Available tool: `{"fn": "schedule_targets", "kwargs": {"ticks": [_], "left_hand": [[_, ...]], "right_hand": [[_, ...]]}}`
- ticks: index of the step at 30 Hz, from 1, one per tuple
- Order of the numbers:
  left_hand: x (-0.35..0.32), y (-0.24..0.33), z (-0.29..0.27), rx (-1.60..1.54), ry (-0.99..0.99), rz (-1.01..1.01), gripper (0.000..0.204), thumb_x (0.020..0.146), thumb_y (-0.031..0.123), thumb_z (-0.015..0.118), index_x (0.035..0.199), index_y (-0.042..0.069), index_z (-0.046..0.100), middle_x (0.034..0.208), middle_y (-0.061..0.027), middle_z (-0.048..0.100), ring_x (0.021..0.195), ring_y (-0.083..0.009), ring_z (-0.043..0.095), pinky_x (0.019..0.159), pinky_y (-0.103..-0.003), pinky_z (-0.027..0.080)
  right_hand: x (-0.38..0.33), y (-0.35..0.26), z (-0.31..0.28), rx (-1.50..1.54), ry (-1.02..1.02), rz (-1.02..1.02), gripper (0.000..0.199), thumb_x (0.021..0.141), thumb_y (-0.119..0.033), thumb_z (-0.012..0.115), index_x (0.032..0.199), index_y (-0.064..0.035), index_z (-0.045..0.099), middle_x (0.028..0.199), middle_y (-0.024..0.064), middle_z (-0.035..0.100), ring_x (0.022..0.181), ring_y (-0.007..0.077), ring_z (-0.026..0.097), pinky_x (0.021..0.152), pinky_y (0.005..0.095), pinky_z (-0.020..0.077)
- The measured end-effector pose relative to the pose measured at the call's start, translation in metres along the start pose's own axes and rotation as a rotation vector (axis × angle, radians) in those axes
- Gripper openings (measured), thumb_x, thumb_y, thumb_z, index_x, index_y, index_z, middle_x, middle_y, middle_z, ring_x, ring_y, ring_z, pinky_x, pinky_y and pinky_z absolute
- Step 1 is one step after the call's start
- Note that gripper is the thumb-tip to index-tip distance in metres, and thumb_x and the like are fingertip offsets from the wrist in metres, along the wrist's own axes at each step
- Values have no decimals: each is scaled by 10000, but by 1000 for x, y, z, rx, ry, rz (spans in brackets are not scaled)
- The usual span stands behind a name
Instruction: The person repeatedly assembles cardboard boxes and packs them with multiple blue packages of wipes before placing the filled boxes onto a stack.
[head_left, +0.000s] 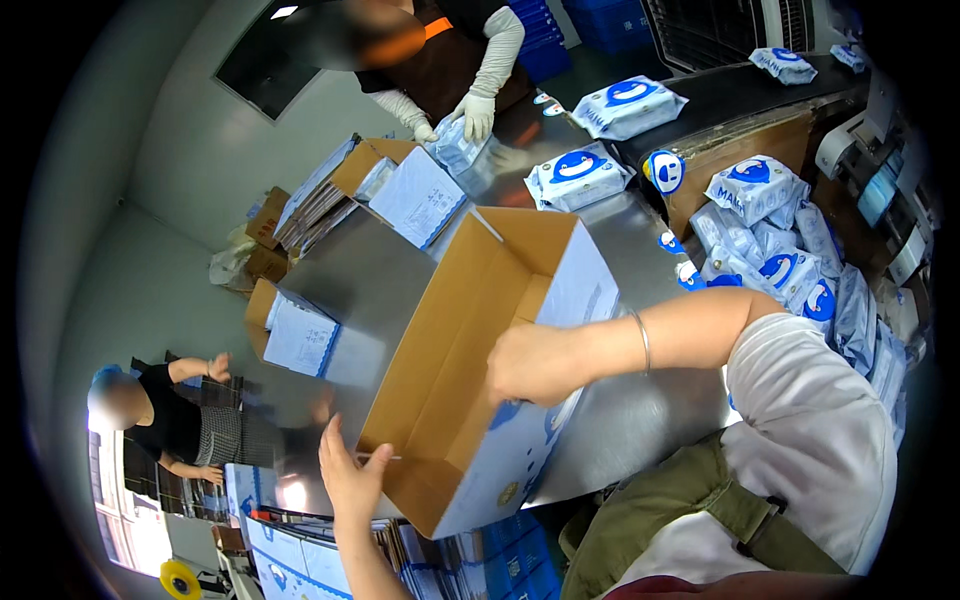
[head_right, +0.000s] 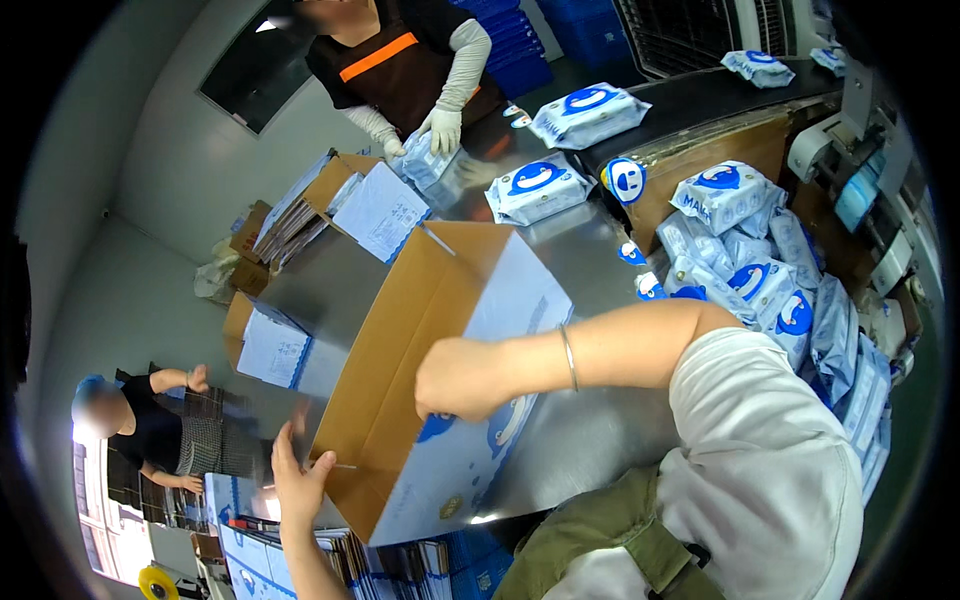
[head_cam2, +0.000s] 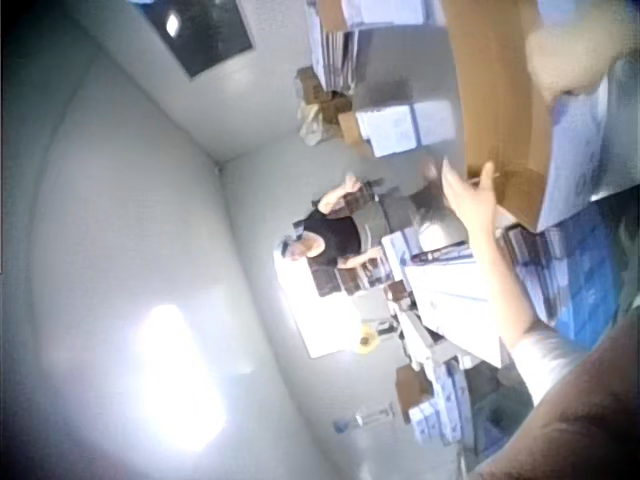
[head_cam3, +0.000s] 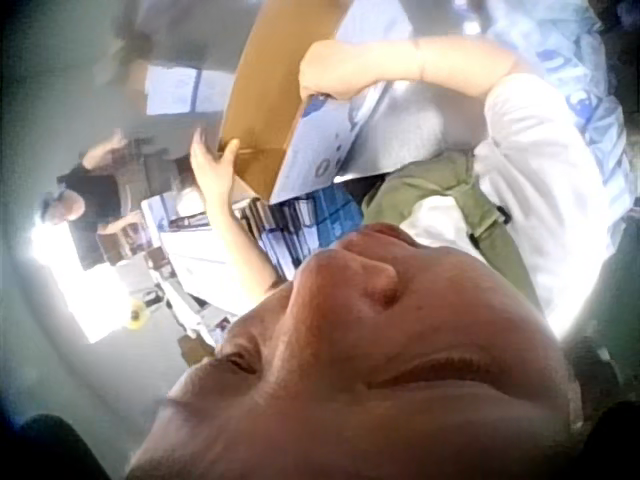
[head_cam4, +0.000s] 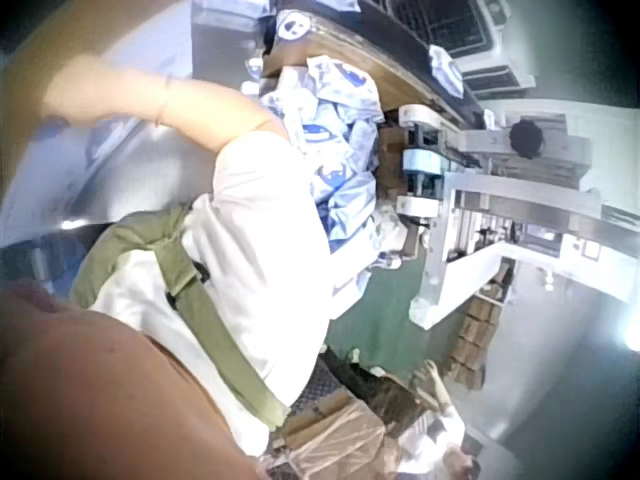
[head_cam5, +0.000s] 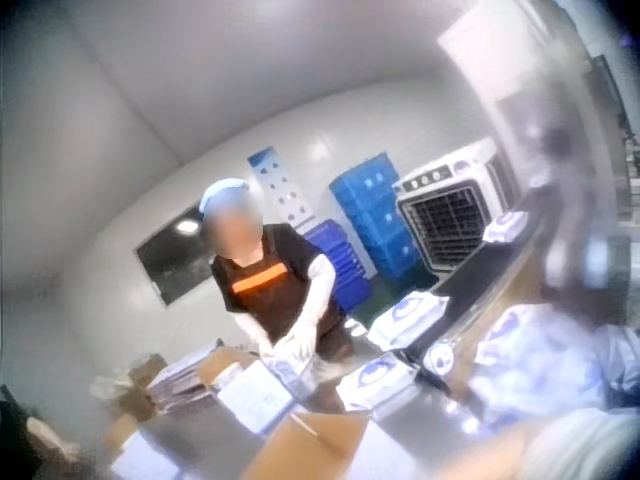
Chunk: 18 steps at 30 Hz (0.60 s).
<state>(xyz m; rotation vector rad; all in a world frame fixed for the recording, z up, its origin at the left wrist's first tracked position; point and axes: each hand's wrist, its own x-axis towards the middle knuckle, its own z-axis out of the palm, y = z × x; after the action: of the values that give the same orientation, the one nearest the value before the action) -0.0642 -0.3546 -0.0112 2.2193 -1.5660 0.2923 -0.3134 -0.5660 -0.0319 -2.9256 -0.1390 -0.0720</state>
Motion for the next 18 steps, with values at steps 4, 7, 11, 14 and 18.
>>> {"fn": "schedule_targets", "kwargs": {"ticks": [4,7,11,14,18], "left_hand": [[-11,-67,28,-151,-216,-526,259,762,61,680,985,-65,637,851,-217,674,803,-335,657,740,-392,496],[-4,-64,26,100,-298,-492,165,727,83,697,798,-65,685,765,-235,672,729,-349,671,694,-404,512],[19,-60,28,348,-358,-422,195,660,120,740,738,-53,695,737,-231,662,724,-375,660,706,-420,525],[20,-100,50,318,-196,-209,181,651,69,731,771,-59,687,738,-229,660,715,-386,652,694,-424,522],[13,-147,46,40,-186,-334,244,711,80,686,926,-37,673,814,-205,675,760,-345,657,711,-439,511]], "right_hand": [[-15,0,56,-185,471,-152,238,760,-117,565,974,-158,658,986,52,660,964,225,618,863,380,489],[-39,-4,129,-171,625,-47,422,803,-156,549,1221,-198,589,1265,75,561,1159,242,525,1023,428,385],[-36,-6,196,-92,528,233,709,771,-292,653,1417,-164,390,1498,143,290,1382,320,264,1118,541,196],[0,-8,201,95,338,369,904,724,-362,725,1467,-112,275,1536,207,127,1427,394,72,1147,558,92],[49,24,192,68,345,315,991,713,-330,739,1490,-80,176,1542,206,107,1434,385,48,1154,538,93]]}}
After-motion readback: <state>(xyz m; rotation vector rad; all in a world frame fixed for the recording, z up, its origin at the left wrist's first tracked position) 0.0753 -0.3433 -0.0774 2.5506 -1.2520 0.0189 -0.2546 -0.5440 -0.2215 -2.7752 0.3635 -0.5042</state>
